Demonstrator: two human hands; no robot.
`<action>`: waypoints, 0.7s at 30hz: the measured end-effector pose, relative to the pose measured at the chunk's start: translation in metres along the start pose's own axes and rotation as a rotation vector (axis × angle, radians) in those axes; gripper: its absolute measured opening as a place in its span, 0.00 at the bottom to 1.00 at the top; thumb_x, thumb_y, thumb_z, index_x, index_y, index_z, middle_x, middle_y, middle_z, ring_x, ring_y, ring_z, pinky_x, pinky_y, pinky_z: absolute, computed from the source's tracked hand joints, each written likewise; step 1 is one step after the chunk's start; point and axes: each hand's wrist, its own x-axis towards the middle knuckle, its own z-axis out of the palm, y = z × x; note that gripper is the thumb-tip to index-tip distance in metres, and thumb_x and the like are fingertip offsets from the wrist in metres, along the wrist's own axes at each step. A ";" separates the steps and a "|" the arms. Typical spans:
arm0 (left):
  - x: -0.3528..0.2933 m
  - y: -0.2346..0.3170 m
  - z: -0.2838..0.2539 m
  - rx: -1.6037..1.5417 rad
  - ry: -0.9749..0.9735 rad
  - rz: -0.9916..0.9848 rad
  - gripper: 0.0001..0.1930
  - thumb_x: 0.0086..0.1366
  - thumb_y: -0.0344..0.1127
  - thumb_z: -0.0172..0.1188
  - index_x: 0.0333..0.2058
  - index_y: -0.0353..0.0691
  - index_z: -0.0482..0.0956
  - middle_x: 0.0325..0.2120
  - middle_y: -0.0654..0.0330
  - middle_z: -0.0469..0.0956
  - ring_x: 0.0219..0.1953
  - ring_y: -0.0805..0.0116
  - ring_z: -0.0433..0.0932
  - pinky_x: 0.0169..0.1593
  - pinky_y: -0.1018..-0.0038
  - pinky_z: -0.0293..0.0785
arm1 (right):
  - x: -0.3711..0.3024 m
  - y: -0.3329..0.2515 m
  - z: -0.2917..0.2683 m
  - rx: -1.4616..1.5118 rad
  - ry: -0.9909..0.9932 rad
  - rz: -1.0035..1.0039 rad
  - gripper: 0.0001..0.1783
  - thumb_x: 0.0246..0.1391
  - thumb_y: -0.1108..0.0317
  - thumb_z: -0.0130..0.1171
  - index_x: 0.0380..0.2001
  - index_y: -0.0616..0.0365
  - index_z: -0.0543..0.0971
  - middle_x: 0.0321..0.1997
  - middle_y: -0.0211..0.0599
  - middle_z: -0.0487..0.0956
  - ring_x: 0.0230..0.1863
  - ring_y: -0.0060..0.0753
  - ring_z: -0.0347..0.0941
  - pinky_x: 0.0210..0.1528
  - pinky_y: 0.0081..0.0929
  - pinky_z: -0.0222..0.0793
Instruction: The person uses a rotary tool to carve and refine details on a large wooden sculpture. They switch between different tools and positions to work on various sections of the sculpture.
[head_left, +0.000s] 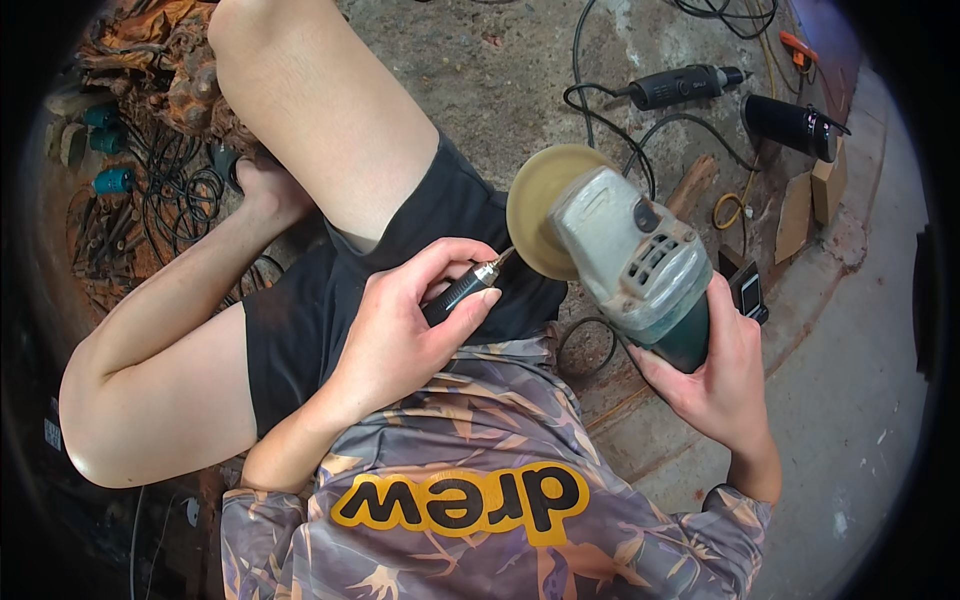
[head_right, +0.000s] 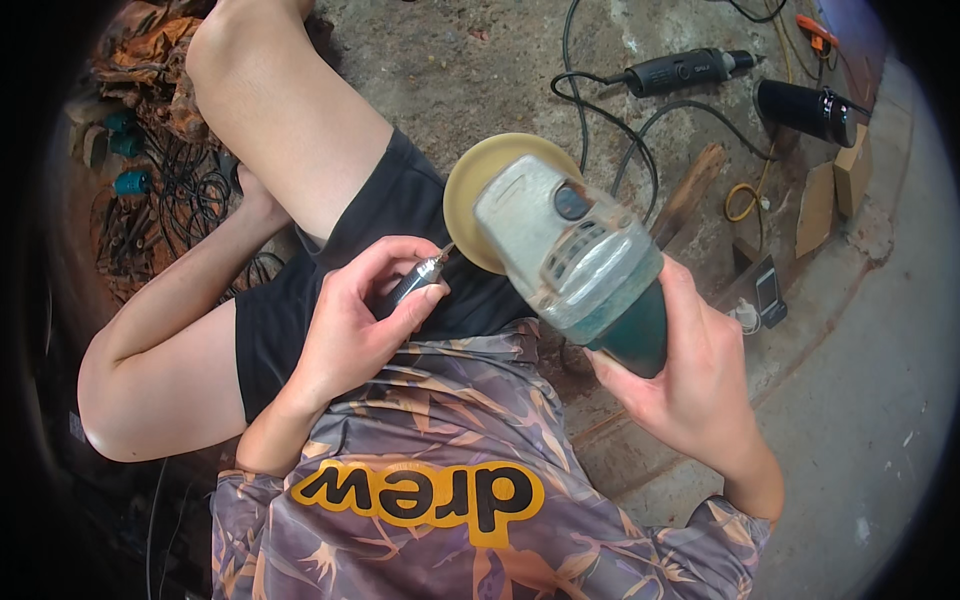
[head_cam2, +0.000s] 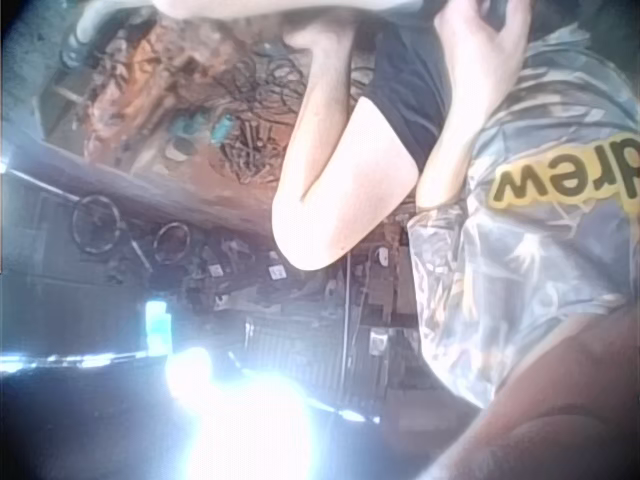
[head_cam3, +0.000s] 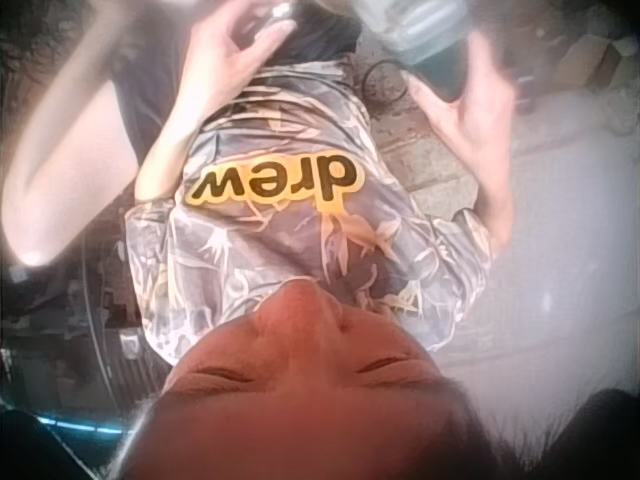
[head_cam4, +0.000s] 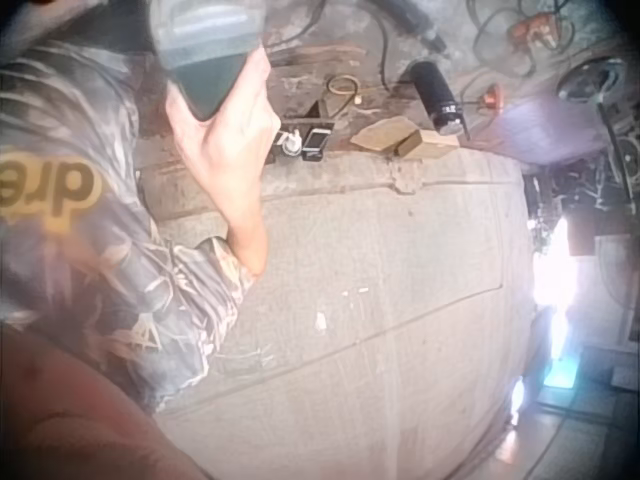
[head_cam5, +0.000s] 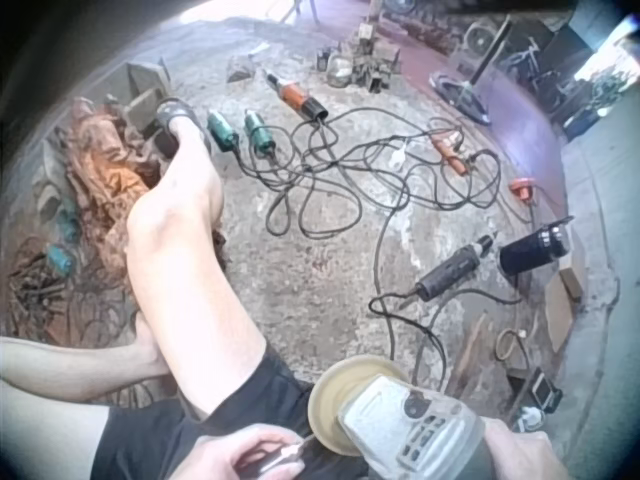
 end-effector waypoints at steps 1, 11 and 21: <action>0.000 0.000 -0.001 0.002 -0.003 0.003 0.14 0.65 0.24 0.64 0.49 0.32 0.76 0.34 0.64 0.81 0.39 0.83 0.77 0.46 0.83 0.73 | 0.000 0.000 0.000 0.042 0.004 0.024 0.40 0.39 0.69 0.72 0.57 0.68 0.68 0.43 0.50 0.82 0.45 0.50 0.82 0.49 0.34 0.74; 0.000 0.001 0.000 -0.020 0.003 -0.006 0.14 0.65 0.23 0.63 0.48 0.32 0.76 0.35 0.64 0.81 0.39 0.83 0.77 0.47 0.83 0.74 | -0.002 0.000 -0.001 -0.180 0.040 -0.212 0.41 0.36 0.72 0.70 0.58 0.67 0.68 0.46 0.51 0.80 0.44 0.53 0.81 0.49 0.36 0.74; 0.000 0.002 0.000 -0.001 -0.009 -0.003 0.14 0.65 0.24 0.63 0.49 0.32 0.76 0.34 0.64 0.81 0.39 0.82 0.77 0.48 0.83 0.74 | 0.001 0.003 0.002 0.095 0.016 0.045 0.40 0.38 0.70 0.71 0.57 0.67 0.69 0.44 0.51 0.81 0.44 0.52 0.82 0.48 0.34 0.75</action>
